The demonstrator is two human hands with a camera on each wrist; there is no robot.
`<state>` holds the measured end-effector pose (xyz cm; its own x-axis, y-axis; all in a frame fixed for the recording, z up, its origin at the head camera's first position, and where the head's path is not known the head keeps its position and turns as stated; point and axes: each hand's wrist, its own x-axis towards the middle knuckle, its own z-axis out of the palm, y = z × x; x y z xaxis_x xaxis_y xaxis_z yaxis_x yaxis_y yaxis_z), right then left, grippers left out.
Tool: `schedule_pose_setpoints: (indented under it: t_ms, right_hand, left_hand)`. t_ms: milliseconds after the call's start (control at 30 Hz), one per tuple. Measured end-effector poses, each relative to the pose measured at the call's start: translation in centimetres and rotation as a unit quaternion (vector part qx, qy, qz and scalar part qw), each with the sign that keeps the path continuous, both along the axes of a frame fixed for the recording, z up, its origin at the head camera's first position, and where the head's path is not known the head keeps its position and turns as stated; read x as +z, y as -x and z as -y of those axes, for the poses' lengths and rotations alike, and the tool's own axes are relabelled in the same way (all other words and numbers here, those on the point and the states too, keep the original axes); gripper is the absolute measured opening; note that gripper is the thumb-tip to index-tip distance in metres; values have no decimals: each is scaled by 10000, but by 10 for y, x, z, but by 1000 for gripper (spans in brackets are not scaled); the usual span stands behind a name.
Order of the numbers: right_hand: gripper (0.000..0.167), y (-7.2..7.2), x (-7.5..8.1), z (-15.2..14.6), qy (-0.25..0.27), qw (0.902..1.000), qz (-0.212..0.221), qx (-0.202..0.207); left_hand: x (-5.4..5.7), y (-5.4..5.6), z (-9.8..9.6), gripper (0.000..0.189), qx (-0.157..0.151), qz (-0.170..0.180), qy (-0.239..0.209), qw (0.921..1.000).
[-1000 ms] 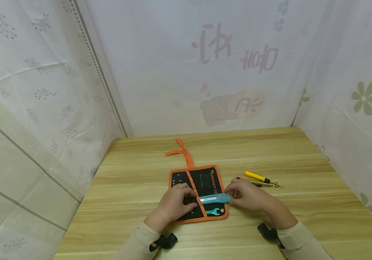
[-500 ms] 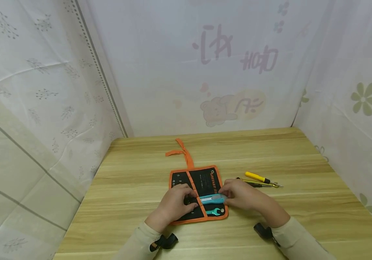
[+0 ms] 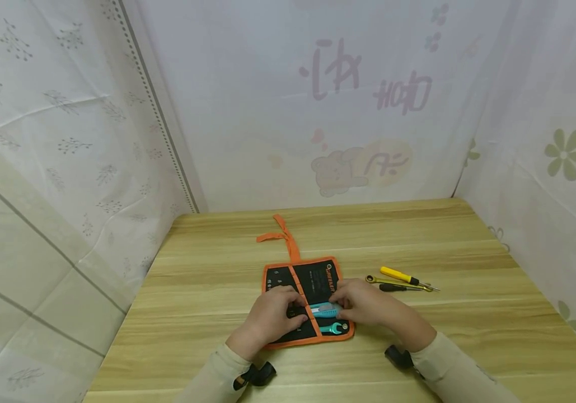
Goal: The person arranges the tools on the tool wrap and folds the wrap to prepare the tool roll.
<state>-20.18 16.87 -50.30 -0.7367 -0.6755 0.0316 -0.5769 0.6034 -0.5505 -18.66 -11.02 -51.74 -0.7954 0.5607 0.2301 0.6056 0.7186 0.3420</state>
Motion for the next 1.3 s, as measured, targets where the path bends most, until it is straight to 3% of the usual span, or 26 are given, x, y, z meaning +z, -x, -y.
schedule_pose_setpoints:
  t_ms: [1300]
  right_hand:
    - [24,1,-1,17,-172,9998,-36,-1]
  left_hand:
    - [1,-1,-2,21,-82,-42,71,9999]
